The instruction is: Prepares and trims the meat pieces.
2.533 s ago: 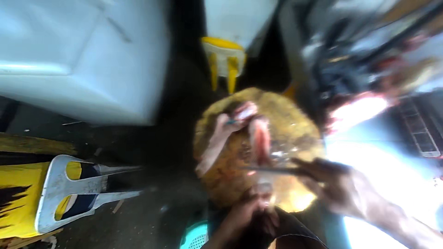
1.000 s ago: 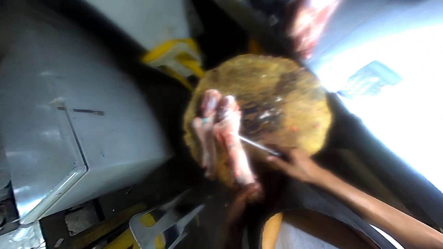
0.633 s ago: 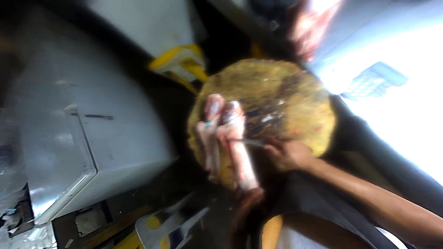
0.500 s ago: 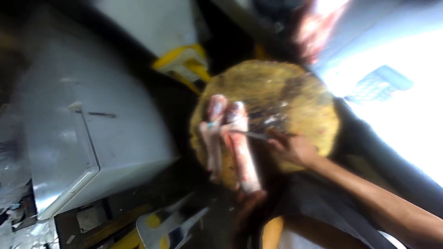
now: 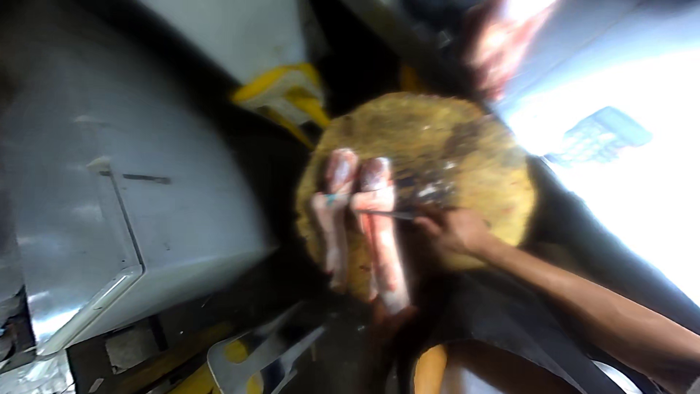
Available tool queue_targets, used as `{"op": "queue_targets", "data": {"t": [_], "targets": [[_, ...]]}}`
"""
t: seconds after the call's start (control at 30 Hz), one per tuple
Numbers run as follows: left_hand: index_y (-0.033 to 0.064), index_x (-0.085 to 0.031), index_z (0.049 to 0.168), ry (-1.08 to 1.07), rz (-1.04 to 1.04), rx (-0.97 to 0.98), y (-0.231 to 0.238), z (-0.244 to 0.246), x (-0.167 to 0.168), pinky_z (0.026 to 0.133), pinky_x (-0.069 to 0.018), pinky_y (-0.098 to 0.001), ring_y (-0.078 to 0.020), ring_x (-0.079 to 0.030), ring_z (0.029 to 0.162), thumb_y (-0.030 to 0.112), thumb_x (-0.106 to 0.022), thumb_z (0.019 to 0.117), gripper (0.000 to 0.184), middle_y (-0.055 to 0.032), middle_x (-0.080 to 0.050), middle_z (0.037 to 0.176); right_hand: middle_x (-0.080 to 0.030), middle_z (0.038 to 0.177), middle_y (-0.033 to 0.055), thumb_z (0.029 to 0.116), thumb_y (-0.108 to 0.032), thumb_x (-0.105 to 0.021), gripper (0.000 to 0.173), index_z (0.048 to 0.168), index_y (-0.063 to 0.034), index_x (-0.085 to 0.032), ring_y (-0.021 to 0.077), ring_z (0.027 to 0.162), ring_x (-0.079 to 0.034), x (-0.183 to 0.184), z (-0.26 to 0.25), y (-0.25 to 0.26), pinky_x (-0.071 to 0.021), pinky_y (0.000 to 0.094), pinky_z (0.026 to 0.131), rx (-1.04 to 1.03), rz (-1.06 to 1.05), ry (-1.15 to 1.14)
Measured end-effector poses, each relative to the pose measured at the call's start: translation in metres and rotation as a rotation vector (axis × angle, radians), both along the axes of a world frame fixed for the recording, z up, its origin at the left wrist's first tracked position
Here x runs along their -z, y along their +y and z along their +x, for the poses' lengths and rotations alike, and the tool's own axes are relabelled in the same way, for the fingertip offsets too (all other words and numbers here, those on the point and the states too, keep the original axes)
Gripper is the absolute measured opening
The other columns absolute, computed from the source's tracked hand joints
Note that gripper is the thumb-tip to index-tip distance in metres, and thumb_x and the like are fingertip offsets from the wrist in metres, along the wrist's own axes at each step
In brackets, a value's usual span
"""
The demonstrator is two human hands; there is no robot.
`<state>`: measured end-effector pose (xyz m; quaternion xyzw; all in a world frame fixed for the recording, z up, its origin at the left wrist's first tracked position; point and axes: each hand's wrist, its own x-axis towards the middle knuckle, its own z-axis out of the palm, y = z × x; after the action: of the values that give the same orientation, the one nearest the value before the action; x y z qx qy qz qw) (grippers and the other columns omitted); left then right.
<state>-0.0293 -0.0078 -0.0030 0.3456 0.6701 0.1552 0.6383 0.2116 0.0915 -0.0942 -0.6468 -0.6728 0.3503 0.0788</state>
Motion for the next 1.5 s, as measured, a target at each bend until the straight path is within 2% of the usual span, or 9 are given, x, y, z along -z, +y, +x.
{"op": "queue_targets", "data": {"t": [0.2,0.37,0.5,0.6,0.7,0.83,1.2,1.37,1.5], "targets": [[-0.0076,-0.054,0.128,0.097,0.019,0.065,-0.001,-0.007,0.011,0.087,-0.0535,-0.0191,0.0002,-0.065,0.093,0.015,-0.082,0.0784,0.061,-0.0060,-0.069,0.104,-0.074,0.101,0.0122,0.1022,-0.071,-0.029,0.064,0.144,-0.0343,-0.059,0.0351,0.094,-0.071,-0.009,-0.007,0.007,-0.0539,0.0606,0.081,0.054,-0.097,-0.003],[-0.0058,-0.055,0.121,0.041,0.054,0.056,-0.010,-0.026,0.047,0.084,-0.0573,-0.0226,-0.0041,-0.069,0.090,0.026,-0.088,0.0710,0.068,-0.0047,-0.071,0.098,-0.075,0.103,0.0145,0.1032,-0.067,-0.035,0.061,0.140,-0.0274,-0.064,0.0377,0.097,-0.071,0.006,0.009,0.020,-0.0541,0.0636,0.083,0.165,-0.117,0.001],[-0.0056,-0.056,0.123,0.143,-0.035,0.148,0.008,-0.006,0.010,0.089,-0.0522,-0.0201,-0.0017,-0.064,0.094,0.024,-0.086,0.0750,0.064,-0.0037,-0.069,0.103,-0.075,0.098,0.0107,0.1017,-0.071,-0.030,0.063,0.142,-0.0334,-0.061,0.0335,0.092,-0.072,-0.011,0.005,0.002,-0.0550,0.0607,0.081,0.052,-0.098,0.032],[-0.0090,-0.055,0.127,0.131,0.001,0.131,0.000,-0.007,0.016,0.089,-0.0544,-0.0222,-0.0051,-0.066,0.096,0.016,-0.084,0.0784,0.061,-0.0106,-0.069,0.106,-0.075,0.103,0.0132,0.1023,-0.069,-0.033,0.062,0.140,-0.0301,-0.063,0.0368,0.097,-0.071,-0.009,0.009,0.011,-0.0544,0.0625,0.082,0.096,-0.136,-0.027],[-0.0102,-0.056,0.127,0.188,0.046,0.176,-0.002,-0.008,0.018,0.091,-0.0543,-0.0249,-0.0074,-0.066,0.098,0.020,-0.084,0.0772,0.065,-0.0133,-0.069,0.108,-0.074,0.100,0.0132,0.1022,-0.070,-0.033,0.065,0.136,-0.0256,-0.065,0.0366,0.095,-0.071,-0.018,0.011,0.017,-0.0548,0.0619,0.080,0.094,-0.117,-0.038],[-0.0108,-0.052,0.133,0.247,-0.020,0.193,0.002,-0.007,0.013,0.095,-0.0522,-0.0285,-0.0128,-0.064,0.104,0.020,-0.085,0.0793,0.070,-0.0177,-0.067,0.115,-0.074,0.107,0.0123,0.1017,-0.072,-0.028,0.066,0.138,-0.0300,-0.064,0.0357,0.101,-0.071,-0.019,0.004,0.013,-0.0538,0.0623,0.086,0.041,-0.180,-0.001],[-0.0110,-0.055,0.127,0.178,0.033,0.167,-0.001,-0.009,0.018,0.091,-0.0534,-0.0250,-0.0085,-0.065,0.097,0.017,-0.085,0.0784,0.064,-0.0144,-0.068,0.108,-0.075,0.105,0.0131,0.1015,-0.071,-0.032,0.064,0.136,-0.0298,-0.066,0.0369,0.100,-0.071,-0.010,0.013,0.011,-0.0534,0.0643,0.084,0.155,-0.180,0.010],[-0.0103,-0.055,0.124,0.146,0.039,0.136,0.000,-0.007,0.015,0.086,-0.0540,-0.0225,-0.0047,-0.065,0.092,0.018,-0.083,0.0777,0.062,-0.0109,-0.068,0.103,-0.074,0.109,0.0104,0.1015,-0.072,-0.029,0.064,0.142,-0.0341,-0.061,0.0339,0.102,-0.071,-0.017,0.022,0.001,-0.0538,0.0606,0.087,0.000,-0.127,-0.006],[-0.0077,-0.058,0.121,0.101,0.070,0.096,-0.006,-0.009,0.020,0.083,-0.0561,-0.0233,-0.0047,-0.067,0.089,0.018,-0.084,0.0759,0.058,-0.0083,-0.070,0.099,-0.074,0.099,0.0131,0.1025,-0.069,-0.032,0.063,0.125,-0.0239,-0.070,0.0357,0.097,-0.071,-0.001,0.021,0.009,-0.0537,0.0625,0.082,0.152,-0.175,0.015]]}}
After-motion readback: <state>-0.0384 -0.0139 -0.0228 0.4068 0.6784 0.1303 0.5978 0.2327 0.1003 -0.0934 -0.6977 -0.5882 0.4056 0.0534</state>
